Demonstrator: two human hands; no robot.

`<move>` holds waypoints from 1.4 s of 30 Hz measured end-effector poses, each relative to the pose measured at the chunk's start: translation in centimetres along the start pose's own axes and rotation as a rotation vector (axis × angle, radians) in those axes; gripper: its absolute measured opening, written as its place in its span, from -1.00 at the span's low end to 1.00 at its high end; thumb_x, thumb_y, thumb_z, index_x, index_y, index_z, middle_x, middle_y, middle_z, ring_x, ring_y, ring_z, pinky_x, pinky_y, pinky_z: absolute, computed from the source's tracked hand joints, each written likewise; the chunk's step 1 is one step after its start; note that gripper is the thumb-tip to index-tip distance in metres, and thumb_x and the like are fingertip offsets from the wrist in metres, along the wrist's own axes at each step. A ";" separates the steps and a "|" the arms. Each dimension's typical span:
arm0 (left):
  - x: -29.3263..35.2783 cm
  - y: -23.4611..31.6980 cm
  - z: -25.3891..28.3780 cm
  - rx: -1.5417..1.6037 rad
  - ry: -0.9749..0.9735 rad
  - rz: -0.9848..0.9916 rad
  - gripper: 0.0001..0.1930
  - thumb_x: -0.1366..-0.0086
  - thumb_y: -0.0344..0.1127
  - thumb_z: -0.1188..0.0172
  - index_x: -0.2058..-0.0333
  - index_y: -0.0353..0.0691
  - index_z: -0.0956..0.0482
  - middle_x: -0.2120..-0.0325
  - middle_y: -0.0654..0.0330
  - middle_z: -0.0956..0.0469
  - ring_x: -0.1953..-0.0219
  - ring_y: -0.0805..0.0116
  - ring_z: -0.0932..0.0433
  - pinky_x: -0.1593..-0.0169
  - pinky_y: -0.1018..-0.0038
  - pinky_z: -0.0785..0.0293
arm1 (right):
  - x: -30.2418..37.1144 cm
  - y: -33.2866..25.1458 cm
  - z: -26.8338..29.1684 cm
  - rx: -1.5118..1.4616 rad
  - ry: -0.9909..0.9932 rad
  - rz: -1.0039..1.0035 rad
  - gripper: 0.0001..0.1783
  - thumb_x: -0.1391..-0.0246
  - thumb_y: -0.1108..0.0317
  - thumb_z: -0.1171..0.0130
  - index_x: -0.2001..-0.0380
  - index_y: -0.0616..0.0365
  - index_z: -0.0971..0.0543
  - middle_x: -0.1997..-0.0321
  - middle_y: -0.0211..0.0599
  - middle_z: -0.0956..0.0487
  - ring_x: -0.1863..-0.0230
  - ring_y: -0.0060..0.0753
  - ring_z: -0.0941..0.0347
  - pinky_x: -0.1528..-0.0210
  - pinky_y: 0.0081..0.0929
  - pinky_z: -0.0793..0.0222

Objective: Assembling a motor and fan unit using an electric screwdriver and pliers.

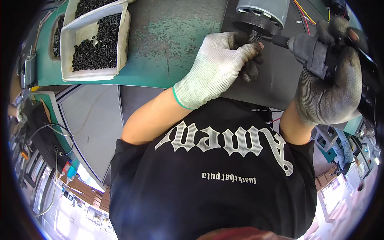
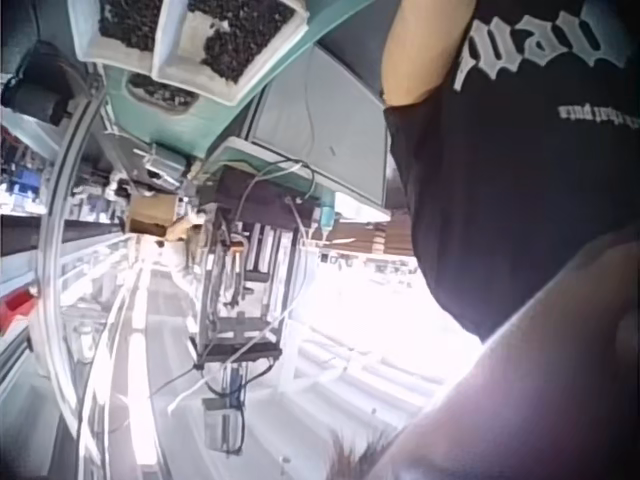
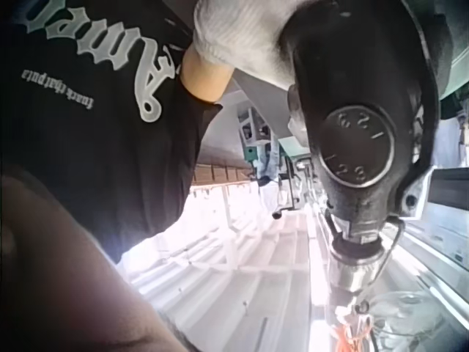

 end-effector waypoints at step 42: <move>8.3 11.9 22.0 -1.882 0.872 -0.441 -0.83 -0.20 -0.35 -0.13 0.22 -0.21 -0.52 0.24 -0.08 -0.56 0.21 -0.09 -0.56 0.09 0.14 -0.49 | 6.7 -4.3 12.2 0.700 0.517 0.317 -0.73 -0.19 0.55 -0.04 0.07 0.49 -0.51 -0.06 0.08 -0.49 -0.02 -0.02 -0.51 -0.13 -0.17 -0.49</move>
Point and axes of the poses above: each hand's wrist, its own x-axis away from the middle knuckle, its own z-axis out of the back of the hand, y = z × x, the point moved 5 cm from there along -x, towards the middle knuckle
